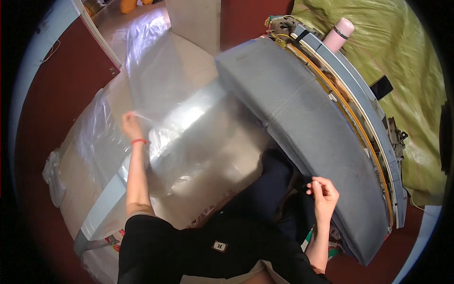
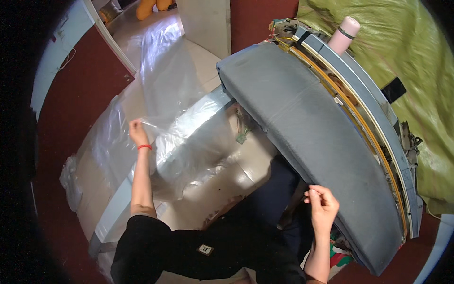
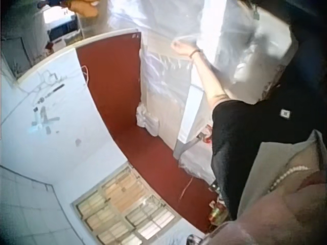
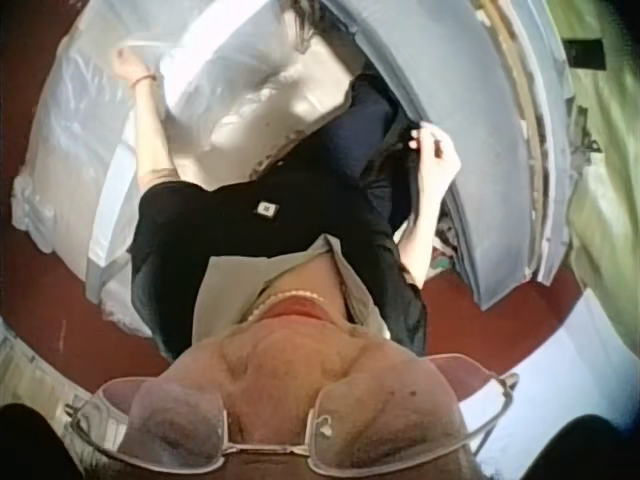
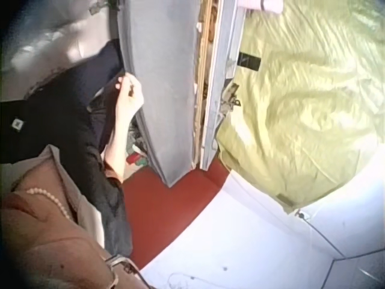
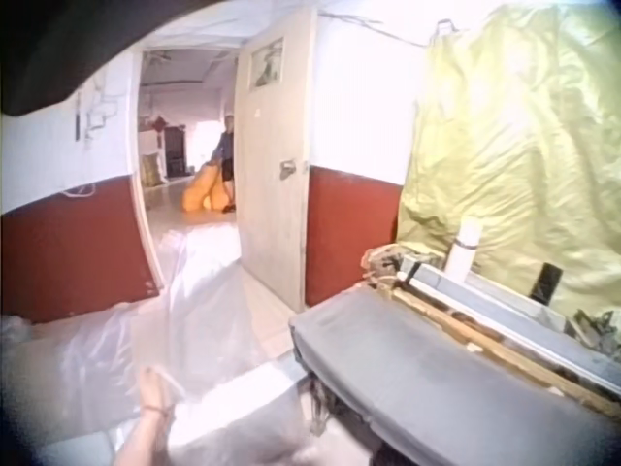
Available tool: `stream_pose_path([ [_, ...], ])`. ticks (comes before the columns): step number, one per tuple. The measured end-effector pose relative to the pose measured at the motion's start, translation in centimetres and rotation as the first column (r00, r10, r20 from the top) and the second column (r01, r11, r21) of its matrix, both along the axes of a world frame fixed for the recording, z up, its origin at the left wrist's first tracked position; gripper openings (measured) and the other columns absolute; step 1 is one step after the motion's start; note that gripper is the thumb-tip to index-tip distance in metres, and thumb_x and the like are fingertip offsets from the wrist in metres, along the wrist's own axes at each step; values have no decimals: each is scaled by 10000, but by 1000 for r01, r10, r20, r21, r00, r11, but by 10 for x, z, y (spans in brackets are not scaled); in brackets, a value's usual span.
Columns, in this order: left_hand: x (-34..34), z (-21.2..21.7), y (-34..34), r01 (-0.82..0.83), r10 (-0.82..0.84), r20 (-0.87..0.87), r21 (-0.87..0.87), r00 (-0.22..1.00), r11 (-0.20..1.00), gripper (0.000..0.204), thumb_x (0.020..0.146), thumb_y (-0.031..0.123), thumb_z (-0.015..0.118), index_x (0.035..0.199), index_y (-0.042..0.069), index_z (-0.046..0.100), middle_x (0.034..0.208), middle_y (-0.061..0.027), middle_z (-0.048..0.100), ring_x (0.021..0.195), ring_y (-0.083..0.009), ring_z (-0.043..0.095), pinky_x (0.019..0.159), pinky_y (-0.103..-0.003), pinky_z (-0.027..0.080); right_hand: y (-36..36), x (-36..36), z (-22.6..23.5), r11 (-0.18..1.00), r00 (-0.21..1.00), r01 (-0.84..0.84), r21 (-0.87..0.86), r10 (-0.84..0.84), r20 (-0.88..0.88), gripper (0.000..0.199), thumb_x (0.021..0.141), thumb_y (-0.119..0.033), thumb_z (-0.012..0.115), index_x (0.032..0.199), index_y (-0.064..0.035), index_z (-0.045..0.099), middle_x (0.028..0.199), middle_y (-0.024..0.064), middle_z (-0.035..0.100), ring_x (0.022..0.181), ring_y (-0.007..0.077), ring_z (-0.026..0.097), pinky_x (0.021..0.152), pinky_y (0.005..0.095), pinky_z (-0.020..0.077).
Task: Wrapping and sealing a large machine component with a plastic sheet using a heat sealer.
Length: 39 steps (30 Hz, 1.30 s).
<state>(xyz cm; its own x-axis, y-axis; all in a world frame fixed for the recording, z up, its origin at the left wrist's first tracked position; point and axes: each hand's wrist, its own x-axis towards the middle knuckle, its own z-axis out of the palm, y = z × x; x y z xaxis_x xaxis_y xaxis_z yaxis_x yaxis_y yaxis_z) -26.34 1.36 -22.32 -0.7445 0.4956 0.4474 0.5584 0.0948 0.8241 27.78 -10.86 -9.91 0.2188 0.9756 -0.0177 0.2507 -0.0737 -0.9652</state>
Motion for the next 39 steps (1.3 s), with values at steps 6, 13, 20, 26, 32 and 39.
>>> stream_pose_path([
  [6, 155, 142, -29, 858, -838, -196, 193, 509, 476, 106, 825, -49, 419, 843, 33, 484, 869, -97, 567, 756, -171, 562, 673, -314, 474, 21, -48, 20, 909, 907, -410, 68, 400, 129, 319, 720, 11, 626, 1032, -3, 561, 970, 84, 575, 837, 127, 559, 650, 216, 436],
  [13, 349, 250, -84, 982, -550, -821, -186, -155, 2, 67, 658, 180, 583, 690, 157, 530, 571, 28, 452, 507, -117, 518, 380, -232, 387, -8, -36, 51, 734, 749, -663, 147, 649, 137, 783, 575, -101, 762, 1261, -70, 386, 1246, 132, 428, 1135, 215, 428, 919, 317, 360],
  [20, 384, 281, -60, 977, -541, -837, -174, -81, 124, 219, 677, 211, 671, 795, 78, 546, 553, -45, 461, 449, -185, 505, 369, -300, 372, -120, 138, 25, 888, 853, -437, -144, 460, 246, 168, 625, -43, 701, 784, -45, 648, 667, 65, 620, 589, 105, 566, 565, 247, 445],
  [26, 407, 163, -53, 449, -710, -47, -803, -703, -392, 188, 752, 278, 613, 820, 108, 572, 640, -130, 560, 611, -320, 558, 522, -415, 422, -334, 382, 33, 561, 301, 730, 390, -776, 554, 116, 820, -93, 537, 824, 3, 602, 731, 29, 580, 694, 109, 514, 655, 257, 434],
  [32, 293, 129, 72, -154, -937, 124, -985, -328, -76, 215, 705, 207, 616, 914, 159, 632, 863, -116, 628, 828, -309, 592, 706, -405, 469, -465, 497, 9, 253, 111, 839, 483, -947, 303, 154, 836, -148, 534, 857, -21, 618, 754, -4, 577, 704, 79, 513, 655, 225, 429],
  [39, 239, 351, 199, 484, -358, -886, -184, 296, 855, 191, 731, 101, 620, 899, 11, 602, 844, -146, 616, 749, -270, 601, 670, -341, 471, -369, 502, -35, 540, 281, 810, 229, -700, 656, 158, 759, -73, 485, 823, 6, 607, 705, 90, 606, 670, 146, 552, 619, 285, 427],
])
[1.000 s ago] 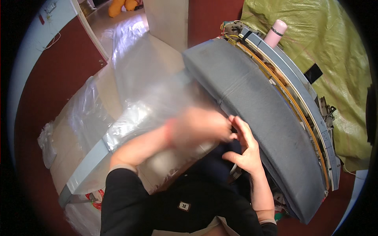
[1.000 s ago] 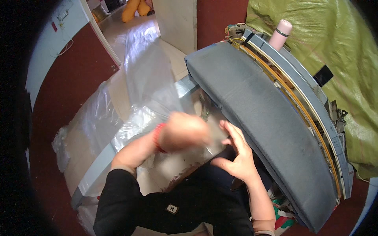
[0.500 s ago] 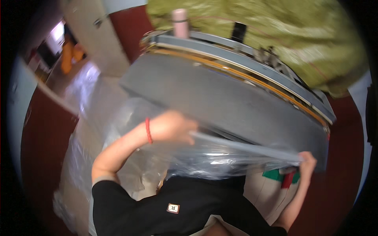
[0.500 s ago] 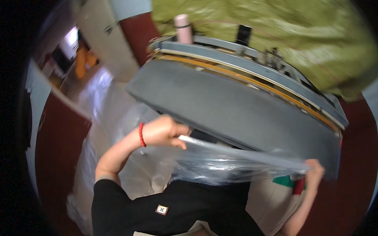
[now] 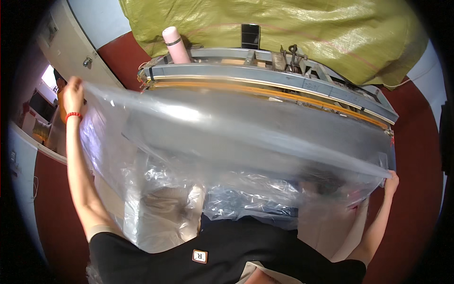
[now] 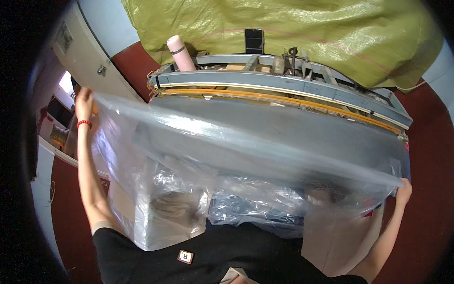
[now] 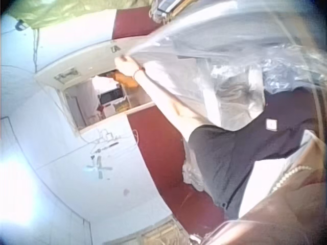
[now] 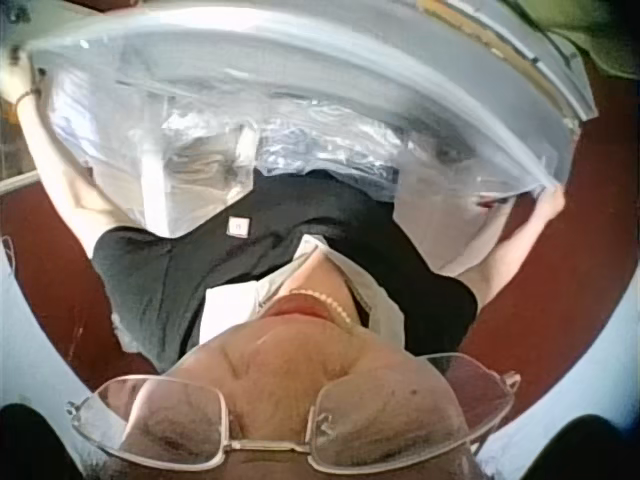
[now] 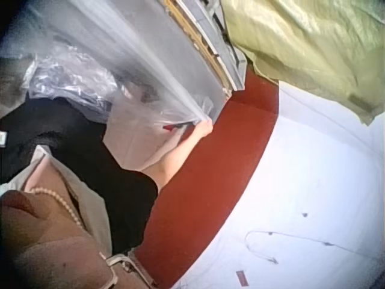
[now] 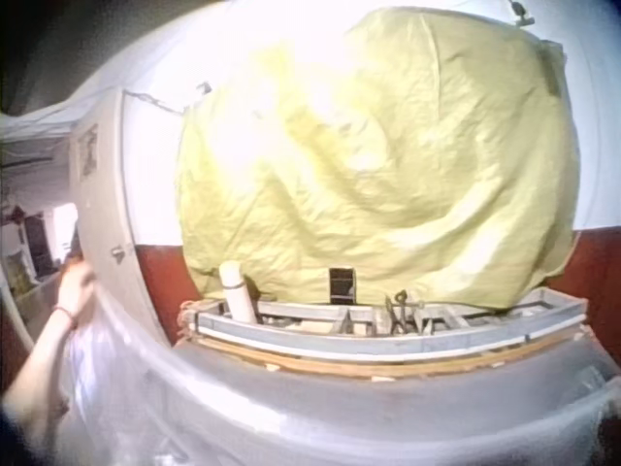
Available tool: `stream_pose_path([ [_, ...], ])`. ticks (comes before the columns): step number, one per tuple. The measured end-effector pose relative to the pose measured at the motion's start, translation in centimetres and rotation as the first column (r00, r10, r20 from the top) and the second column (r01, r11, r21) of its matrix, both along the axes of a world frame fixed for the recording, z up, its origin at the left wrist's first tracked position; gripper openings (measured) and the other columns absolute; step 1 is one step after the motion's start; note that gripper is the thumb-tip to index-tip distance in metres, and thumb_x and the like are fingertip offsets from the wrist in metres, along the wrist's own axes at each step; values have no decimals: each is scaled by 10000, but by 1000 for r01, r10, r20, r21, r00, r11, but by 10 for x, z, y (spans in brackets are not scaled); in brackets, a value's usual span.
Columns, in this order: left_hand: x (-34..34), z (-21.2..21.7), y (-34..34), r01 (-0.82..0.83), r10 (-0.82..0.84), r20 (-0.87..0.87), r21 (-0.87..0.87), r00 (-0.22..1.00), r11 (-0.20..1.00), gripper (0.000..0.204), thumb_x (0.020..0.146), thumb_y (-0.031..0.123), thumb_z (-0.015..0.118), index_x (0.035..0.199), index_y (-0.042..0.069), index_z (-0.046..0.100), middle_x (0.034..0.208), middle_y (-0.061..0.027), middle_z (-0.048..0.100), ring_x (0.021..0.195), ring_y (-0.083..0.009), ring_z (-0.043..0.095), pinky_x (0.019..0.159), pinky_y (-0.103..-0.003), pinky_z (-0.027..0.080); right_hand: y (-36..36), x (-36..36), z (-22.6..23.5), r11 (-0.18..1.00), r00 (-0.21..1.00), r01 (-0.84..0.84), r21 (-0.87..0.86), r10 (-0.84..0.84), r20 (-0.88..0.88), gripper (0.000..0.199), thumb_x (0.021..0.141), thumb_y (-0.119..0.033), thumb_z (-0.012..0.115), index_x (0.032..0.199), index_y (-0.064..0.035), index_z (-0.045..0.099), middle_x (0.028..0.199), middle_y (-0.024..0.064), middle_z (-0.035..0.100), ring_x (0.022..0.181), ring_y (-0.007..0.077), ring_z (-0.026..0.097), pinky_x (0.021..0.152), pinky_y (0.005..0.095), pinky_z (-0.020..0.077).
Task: Wrapping and sealing a large machine component with a plastic sheet using a heat sealer.
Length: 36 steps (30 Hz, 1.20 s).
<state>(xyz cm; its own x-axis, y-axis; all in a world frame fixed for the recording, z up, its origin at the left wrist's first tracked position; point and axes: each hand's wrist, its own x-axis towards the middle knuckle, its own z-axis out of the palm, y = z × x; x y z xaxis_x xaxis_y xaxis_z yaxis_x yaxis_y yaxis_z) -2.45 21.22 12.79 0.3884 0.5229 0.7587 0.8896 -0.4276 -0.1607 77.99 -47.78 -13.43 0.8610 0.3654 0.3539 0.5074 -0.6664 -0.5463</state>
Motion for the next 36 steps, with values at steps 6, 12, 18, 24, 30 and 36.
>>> stream_pose_path([
  [6, 92, -172, -1, 358, -366, -3, -204, 931, 911, 393, 844, 277, 533, 1169, 61, 486, 1204, -129, 481, 1156, -286, 407, 948, -391, 337, 61, -34, 10, 976, 999, -52, -212, 52, -8, 149, 722, -57, 483, 761, 29, 598, 650, 197, 569, 623, 215, 566, 601, 334, 428],
  [12, 62, -251, 25, -237, 251, -75, -663, 965, 710, 539, 820, 379, 508, 1242, 58, 410, 1335, -153, 338, 1238, -309, 295, 972, -399, 303, 102, -85, 38, 939, 954, -270, -215, 230, -191, 152, 720, -85, 525, 669, 52, 567, 552, 99, 535, 567, 120, 503, 542, 300, 412],
  [18, 132, -247, -26, 280, -89, 299, -690, 950, 667, 298, 801, 279, 509, 859, 8, 619, 964, -207, 584, 916, -346, 540, 798, -409, 422, 130, -129, 79, 859, 821, -474, -194, 352, -449, 170, 587, -21, 673, 718, 26, 575, 623, -18, 531, 592, 76, 473, 546, 240, 408],
  [24, 148, -287, -14, 30, -43, -7, -589, 999, 807, 561, 819, 399, 503, 1238, 35, 427, 1321, -173, 354, 1248, -275, 306, 1000, -403, 263, 113, -94, 157, 798, 575, -602, -30, 407, -710, 495, 462, -132, 782, 902, -23, 583, 790, -35, 546, 703, 72, 497, 650, 235, 431],
  [30, 148, -288, 25, -192, 82, -196, -647, 977, 738, 575, 876, 428, 398, 1324, 80, 310, 1387, -107, 272, 1291, -242, 228, 1026, -397, 205, 121, -55, 215, 895, 880, 426, -129, -377, 289, 349, 725, -189, 661, 1016, -21, 567, 928, 109, 601, 797, 237, 575, 725, 333, 462],
  [36, 116, -293, 48, -208, 121, -176, -647, 977, 733, 566, 888, 427, 373, 1335, 90, 289, 1398, -92, 252, 1294, -246, 220, 1021, -394, 220, 183, -127, 70, 786, 748, -223, -576, 517, 416, 288, 775, -274, 524, 1004, -100, 543, 1076, 88, 526, 1026, 257, 478, 856, 381, 365],
])
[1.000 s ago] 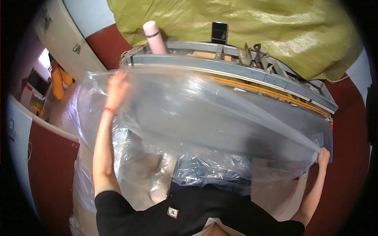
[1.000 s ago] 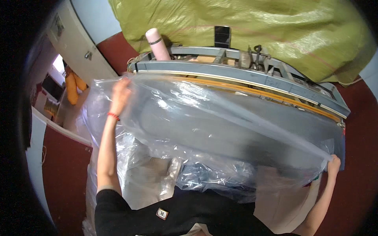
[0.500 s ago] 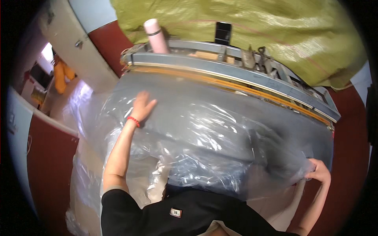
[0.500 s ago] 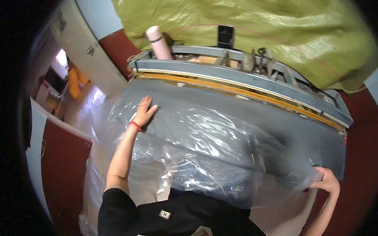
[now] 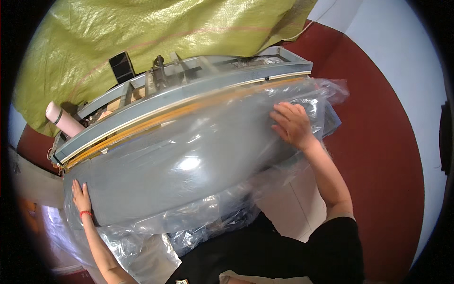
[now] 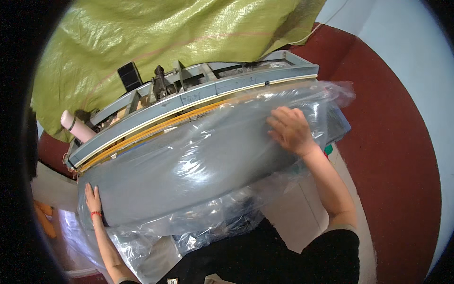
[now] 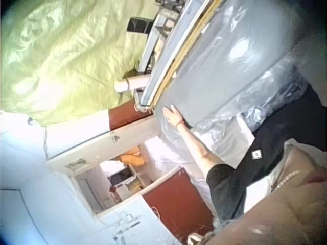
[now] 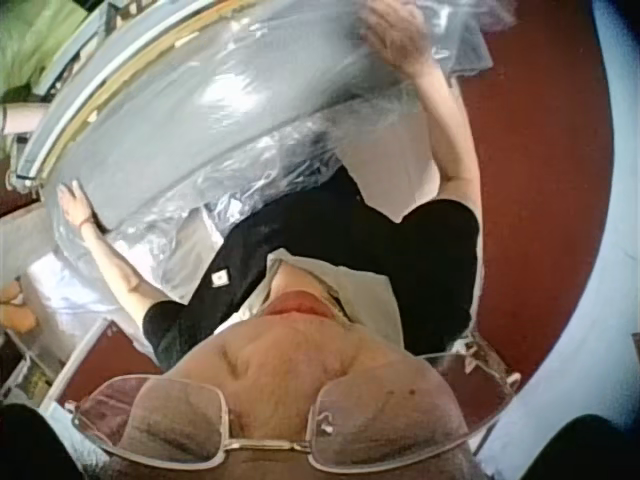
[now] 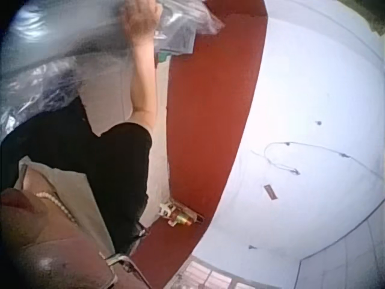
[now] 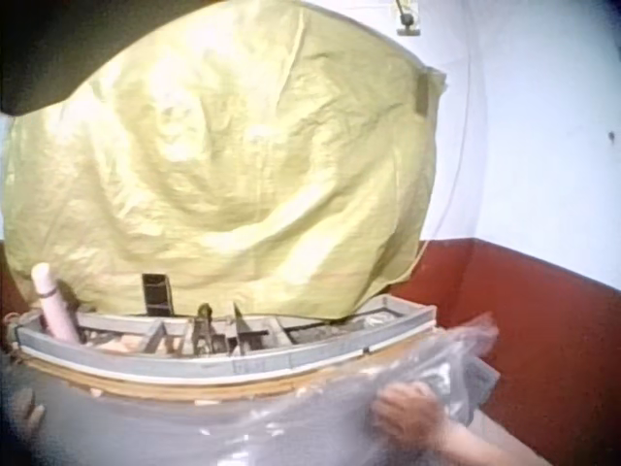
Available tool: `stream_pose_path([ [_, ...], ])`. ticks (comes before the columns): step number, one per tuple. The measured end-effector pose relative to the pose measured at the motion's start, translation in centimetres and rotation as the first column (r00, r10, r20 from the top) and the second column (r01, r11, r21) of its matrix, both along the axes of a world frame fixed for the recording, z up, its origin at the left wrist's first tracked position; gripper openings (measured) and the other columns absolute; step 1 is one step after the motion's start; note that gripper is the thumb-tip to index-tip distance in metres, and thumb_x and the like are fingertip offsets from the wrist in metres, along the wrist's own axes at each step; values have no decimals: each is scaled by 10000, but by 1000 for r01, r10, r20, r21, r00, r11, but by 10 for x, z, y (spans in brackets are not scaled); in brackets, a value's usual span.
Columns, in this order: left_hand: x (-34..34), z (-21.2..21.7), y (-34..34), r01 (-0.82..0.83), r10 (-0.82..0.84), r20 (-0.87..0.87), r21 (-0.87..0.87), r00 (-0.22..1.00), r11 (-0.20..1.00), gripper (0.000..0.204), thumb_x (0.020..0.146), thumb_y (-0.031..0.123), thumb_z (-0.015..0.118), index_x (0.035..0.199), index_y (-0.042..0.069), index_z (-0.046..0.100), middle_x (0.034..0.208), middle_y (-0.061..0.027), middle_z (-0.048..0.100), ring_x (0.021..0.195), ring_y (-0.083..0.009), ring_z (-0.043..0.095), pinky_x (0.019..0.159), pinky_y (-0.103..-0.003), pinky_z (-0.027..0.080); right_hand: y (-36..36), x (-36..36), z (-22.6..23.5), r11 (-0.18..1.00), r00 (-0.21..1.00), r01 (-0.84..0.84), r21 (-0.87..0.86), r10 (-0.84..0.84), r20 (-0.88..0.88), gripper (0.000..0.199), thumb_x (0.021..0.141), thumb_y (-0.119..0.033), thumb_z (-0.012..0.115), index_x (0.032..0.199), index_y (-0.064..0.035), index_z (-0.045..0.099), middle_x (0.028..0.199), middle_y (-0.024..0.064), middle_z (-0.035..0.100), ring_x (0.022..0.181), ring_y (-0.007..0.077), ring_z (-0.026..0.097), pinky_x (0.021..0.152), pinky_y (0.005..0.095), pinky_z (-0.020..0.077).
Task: Wrapping and sealing a large machine component with a plastic sheet using a heat sealer.
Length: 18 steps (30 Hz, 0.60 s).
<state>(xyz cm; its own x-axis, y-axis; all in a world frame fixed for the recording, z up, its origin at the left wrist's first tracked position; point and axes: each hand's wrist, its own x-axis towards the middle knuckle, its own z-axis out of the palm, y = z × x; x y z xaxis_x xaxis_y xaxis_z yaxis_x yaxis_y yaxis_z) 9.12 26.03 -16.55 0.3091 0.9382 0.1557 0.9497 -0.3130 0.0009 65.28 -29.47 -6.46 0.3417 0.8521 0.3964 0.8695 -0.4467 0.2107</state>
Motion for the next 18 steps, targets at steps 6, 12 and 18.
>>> stream_pose_path([
  [6, -59, -11, 55, 79, -79, 5, 52, 997, 996, 532, 910, 372, 358, 1332, 57, 279, 1393, -124, 247, 1287, -263, 231, 1037, -350, 203, -78, 62, -69, 745, 722, 666, 26, -636, -271, 535, 861, -468, 383, 1272, -125, 393, 1355, 111, 313, 1267, 271, 244, 987, 458, 221],
  [12, -100, -24, 111, 190, -196, 95, 71, 976, 979, 519, 914, 345, 370, 1328, 45, 281, 1379, -134, 274, 1276, -269, 250, 1036, -335, 204, -93, 22, -87, 801, 761, 599, 6, -567, -316, 584, 875, -482, 341, 1319, -103, 318, 1392, 138, 231, 1295, 306, 169, 1004, 507, 167],
  [18, -113, -16, 135, 62, -113, 332, 163, 937, 985, 481, 912, 318, 386, 1265, -9, 372, 1316, -172, 363, 1227, -292, 330, 1014, -336, 252, -73, -9, -62, 751, 720, 660, 17, -626, -299, 548, 847, -432, 450, 1257, -72, 405, 1329, 175, 326, 1260, 330, 235, 987, 496, 204],
])
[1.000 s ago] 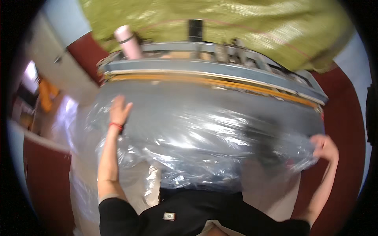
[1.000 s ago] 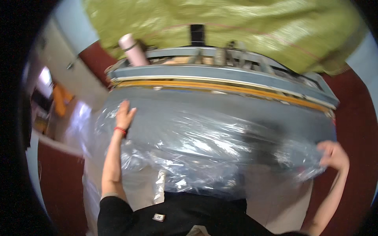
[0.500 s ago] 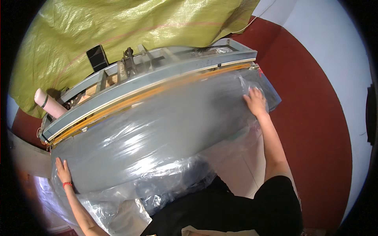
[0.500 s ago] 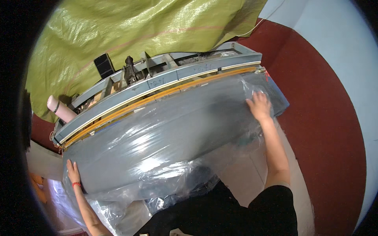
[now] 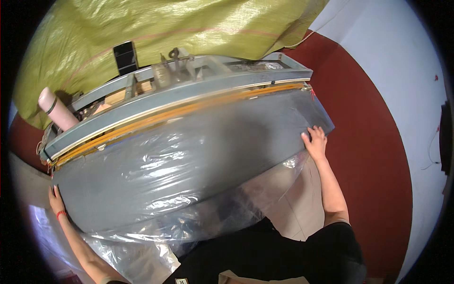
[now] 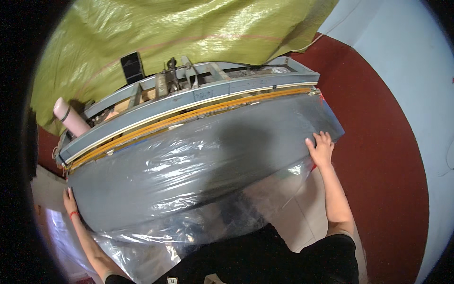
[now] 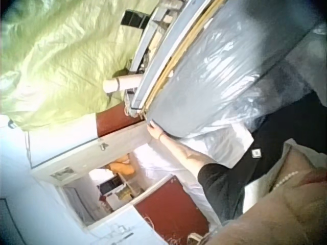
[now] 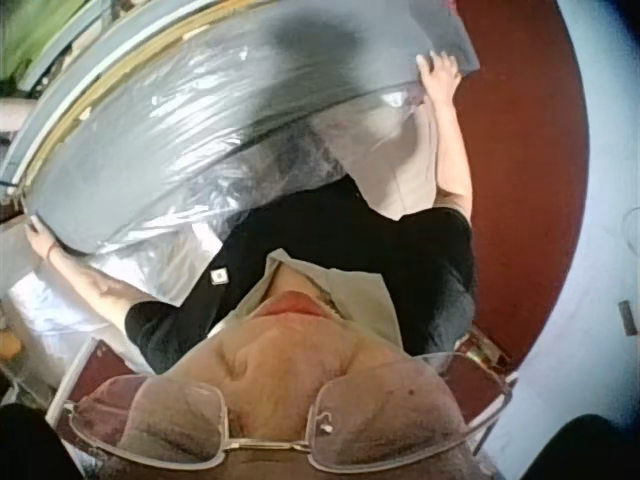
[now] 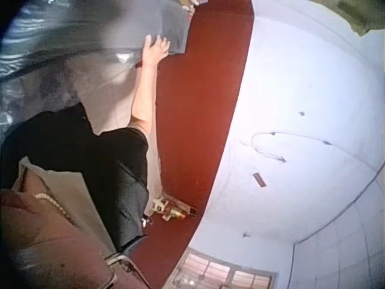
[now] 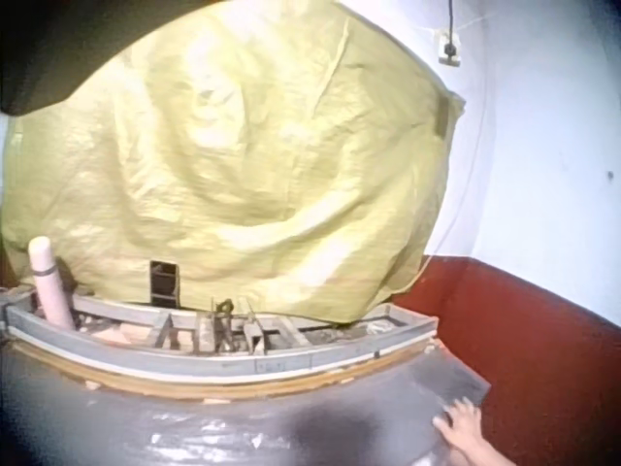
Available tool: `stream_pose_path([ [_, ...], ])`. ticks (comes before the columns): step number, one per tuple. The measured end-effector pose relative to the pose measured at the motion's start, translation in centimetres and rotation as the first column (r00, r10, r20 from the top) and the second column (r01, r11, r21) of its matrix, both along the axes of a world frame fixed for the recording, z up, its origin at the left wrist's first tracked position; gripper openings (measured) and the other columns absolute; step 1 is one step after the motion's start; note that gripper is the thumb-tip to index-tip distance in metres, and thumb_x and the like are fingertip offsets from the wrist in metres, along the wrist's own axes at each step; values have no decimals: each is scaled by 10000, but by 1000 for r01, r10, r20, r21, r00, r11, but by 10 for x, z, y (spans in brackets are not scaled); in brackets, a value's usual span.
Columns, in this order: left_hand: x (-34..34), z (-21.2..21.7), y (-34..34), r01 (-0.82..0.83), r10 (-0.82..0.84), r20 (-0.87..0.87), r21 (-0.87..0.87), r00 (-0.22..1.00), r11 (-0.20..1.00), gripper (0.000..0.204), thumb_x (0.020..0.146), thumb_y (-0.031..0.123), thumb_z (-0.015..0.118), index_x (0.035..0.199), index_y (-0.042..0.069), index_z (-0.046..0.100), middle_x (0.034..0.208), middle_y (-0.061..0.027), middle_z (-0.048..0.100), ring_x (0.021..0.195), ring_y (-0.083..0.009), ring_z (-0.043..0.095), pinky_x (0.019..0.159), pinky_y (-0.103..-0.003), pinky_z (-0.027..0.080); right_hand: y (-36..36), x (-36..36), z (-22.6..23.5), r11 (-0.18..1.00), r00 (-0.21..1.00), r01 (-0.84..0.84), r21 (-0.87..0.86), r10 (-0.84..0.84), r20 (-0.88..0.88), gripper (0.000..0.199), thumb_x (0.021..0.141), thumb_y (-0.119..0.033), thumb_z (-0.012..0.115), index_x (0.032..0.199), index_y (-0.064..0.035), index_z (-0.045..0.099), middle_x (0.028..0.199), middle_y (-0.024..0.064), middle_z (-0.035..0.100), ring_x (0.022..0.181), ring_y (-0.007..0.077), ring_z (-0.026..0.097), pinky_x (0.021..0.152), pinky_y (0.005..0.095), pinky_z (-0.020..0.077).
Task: Wrapping and sealing a large machine component with a plastic sheet using a heat sealer.
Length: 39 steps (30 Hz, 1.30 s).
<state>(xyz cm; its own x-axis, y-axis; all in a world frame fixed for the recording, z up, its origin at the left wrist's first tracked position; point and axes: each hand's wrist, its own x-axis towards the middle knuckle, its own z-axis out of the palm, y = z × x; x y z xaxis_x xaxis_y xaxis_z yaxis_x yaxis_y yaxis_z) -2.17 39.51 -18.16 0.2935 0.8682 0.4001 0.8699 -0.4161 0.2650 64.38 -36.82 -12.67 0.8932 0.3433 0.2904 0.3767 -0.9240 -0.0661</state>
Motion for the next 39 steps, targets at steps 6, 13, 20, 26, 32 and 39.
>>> stream_pose_path([
  [6, 24, 66, -116, -74, -82, 282, 501, 956, 862, 319, 871, 168, 459, 1127, -20, 495, 1170, -154, 502, 1105, -273, 452, 957, -349, 334, 76, 33, 19, 878, 841, -465, 114, 398, 365, 455, 795, -238, 560, 1168, 3, 461, 1227, 188, 438, 1146, 323, 399, 964, 395, 318],
  [13, -87, -4, -356, -154, 136, 317, 33, 939, 987, 551, 749, 147, 598, 1256, 61, 402, 1345, -186, 293, 1261, -320, 252, 1025, -404, 231, 102, 80, -9, 950, 938, -304, 76, 313, -152, 535, 901, -381, 389, 1250, 25, 384, 1282, 206, 388, 1202, 308, 353, 994, 376, 279],
  [20, -293, -123, -596, -973, 970, 176, -125, 170, 194, 556, 811, 254, 539, 1248, -39, 358, 1301, -227, 346, 1236, -360, 276, 1033, -396, 212, 154, 59, -7, 793, 829, -552, 257, 491, 268, 562, 890, -388, 420, 1258, 33, 368, 1272, 217, 396, 1174, 326, 382, 981, 360, 299],
  [26, -343, -156, -734, -979, 964, -176, -19, -198, -204, 441, 828, 328, 503, 1178, 62, 480, 1262, -110, 434, 1199, -307, 349, 969, -388, 326, 219, -9, 23, 634, 680, -730, 255, 638, 360, 487, 862, -274, 523, 1244, 1, 398, 1244, 193, 428, 1129, 324, 419, 950, 365, 334],
  [32, -349, -113, -741, -958, 957, -100, -63, -272, -279, 214, 779, 236, 558, 885, 54, 600, 947, -75, 583, 982, -273, 510, 829, -402, 418, 250, -43, 44, 477, 493, -864, 165, 728, 477, 484, 855, -248, 534, 1234, 22, 400, 1235, 192, 438, 1122, 322, 423, 948, 353, 330],
  [39, -355, -144, -686, -911, 973, 51, 365, 225, 192, 131, 775, 178, 549, 825, 76, 613, 876, -99, 568, 865, -300, 511, 760, -422, 416, 274, -69, 49, 415, 475, -880, 233, 776, 414, 435, 859, -190, 535, 1225, 11, 411, 1221, 182, 447, 1095, 304, 451, 917, 351, 366],
])
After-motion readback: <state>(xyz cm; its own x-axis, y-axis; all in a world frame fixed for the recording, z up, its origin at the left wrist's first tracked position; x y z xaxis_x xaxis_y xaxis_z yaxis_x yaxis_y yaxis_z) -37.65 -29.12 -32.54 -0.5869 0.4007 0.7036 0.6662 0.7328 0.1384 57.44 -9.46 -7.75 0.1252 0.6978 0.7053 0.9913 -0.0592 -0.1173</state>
